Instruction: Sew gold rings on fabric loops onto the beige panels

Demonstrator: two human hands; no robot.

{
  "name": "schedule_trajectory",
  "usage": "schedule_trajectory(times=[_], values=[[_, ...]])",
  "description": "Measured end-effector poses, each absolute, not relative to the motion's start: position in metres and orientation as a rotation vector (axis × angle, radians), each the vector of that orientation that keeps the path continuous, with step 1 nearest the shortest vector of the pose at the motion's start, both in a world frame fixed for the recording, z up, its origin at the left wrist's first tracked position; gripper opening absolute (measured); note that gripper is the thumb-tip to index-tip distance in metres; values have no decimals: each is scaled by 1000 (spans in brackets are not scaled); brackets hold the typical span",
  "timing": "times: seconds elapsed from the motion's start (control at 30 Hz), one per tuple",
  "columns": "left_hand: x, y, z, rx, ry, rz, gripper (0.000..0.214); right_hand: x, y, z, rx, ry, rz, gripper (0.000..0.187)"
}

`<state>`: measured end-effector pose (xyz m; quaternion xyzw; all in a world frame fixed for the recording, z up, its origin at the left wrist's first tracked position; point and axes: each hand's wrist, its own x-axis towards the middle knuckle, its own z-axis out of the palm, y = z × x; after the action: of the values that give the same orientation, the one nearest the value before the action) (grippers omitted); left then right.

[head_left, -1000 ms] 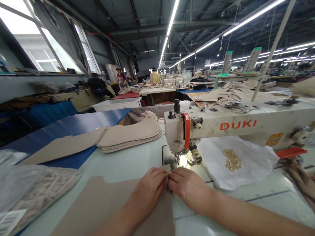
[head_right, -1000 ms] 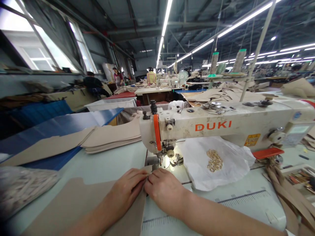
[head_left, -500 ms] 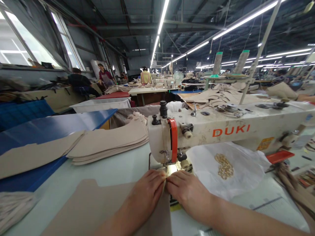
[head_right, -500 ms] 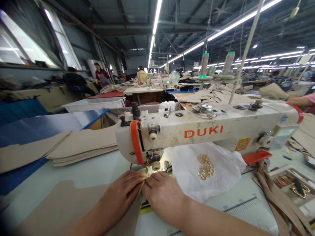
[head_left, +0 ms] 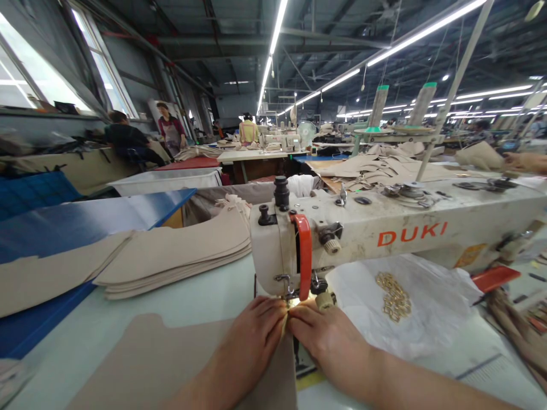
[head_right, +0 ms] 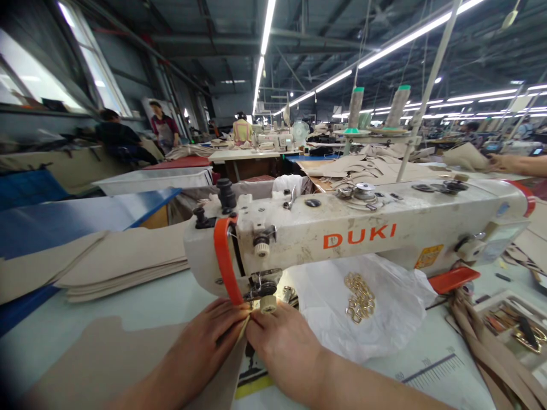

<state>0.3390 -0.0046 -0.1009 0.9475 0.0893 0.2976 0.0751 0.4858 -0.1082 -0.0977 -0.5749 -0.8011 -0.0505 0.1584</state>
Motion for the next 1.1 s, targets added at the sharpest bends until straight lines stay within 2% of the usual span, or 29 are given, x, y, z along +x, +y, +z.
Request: schedule_trajectory(times=[0.37,0.67,0.9,1.1], values=[[338,0,-105,2858,306,952,26,487,-107,-96,-1680,-2285,-131,13],[339,1,-104,2832,321,957,21,485,-108,-105,-1683,-2236,-280,9],[330,-5,-108,2924,344,916,27,488,-120,-111,-1463,-2284,-262,6],[322,-6,-116,3045,346,791,31,488,-124,-102,-1418,-2383,-233,13]])
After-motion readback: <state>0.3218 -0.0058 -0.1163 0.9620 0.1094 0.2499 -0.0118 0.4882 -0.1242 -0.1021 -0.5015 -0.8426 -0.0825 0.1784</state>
